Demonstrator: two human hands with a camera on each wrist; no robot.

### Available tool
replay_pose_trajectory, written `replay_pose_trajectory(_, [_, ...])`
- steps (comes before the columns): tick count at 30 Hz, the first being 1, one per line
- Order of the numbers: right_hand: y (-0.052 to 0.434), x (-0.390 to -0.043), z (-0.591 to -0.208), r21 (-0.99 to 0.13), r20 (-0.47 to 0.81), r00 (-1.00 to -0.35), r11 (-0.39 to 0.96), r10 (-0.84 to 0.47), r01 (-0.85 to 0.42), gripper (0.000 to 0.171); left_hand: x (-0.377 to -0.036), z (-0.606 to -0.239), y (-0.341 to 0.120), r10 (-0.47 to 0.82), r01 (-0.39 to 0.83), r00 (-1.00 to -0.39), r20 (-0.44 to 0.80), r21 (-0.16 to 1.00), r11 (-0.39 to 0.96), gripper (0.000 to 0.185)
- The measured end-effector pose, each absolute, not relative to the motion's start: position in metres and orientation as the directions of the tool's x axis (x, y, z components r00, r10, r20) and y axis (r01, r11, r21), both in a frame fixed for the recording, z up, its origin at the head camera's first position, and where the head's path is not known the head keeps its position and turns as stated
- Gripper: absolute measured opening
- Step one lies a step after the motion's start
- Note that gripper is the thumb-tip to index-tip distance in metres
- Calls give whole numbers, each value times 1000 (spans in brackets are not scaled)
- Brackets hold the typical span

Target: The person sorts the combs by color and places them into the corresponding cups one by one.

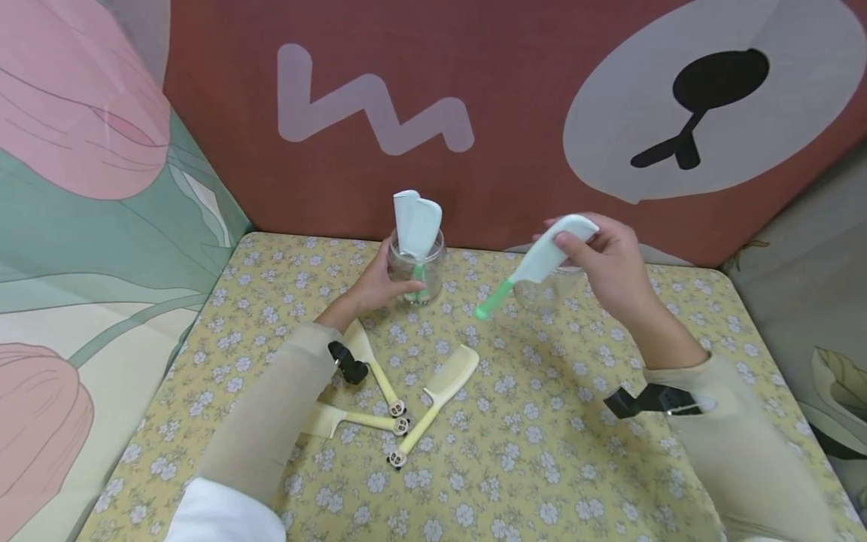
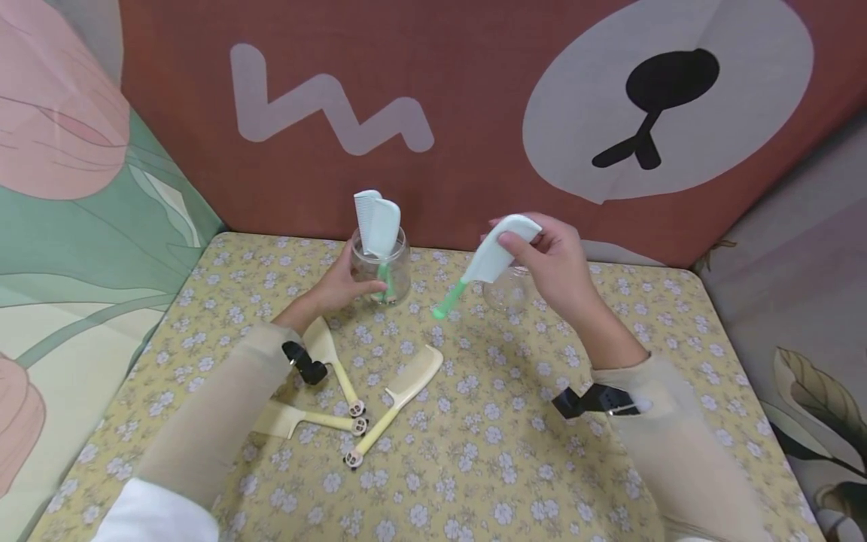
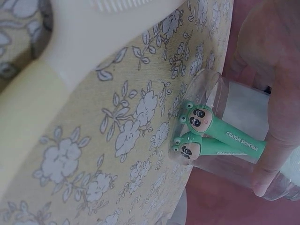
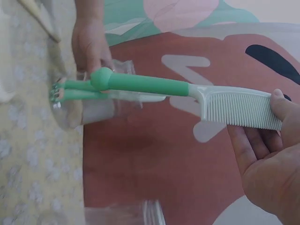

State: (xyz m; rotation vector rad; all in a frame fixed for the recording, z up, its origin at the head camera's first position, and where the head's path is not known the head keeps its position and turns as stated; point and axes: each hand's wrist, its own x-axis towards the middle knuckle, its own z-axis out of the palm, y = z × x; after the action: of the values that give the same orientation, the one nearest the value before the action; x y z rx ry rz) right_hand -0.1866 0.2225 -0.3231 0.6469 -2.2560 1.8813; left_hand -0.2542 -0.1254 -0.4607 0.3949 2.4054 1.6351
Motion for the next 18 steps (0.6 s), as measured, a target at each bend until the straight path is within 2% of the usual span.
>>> replay_pose_trajectory(12, [185, -209, -310, -910, 402, -912, -154, -88, -386, 21, -254, -461, -125, 347, 132, -938, 12, 937, 324, 114])
replay_pose_trajectory(18, [169, -214, -309, -907, 401, -915, -165, -48, -389, 22, -256, -463, -126, 352, 127, -936, 5, 937, 325, 114])
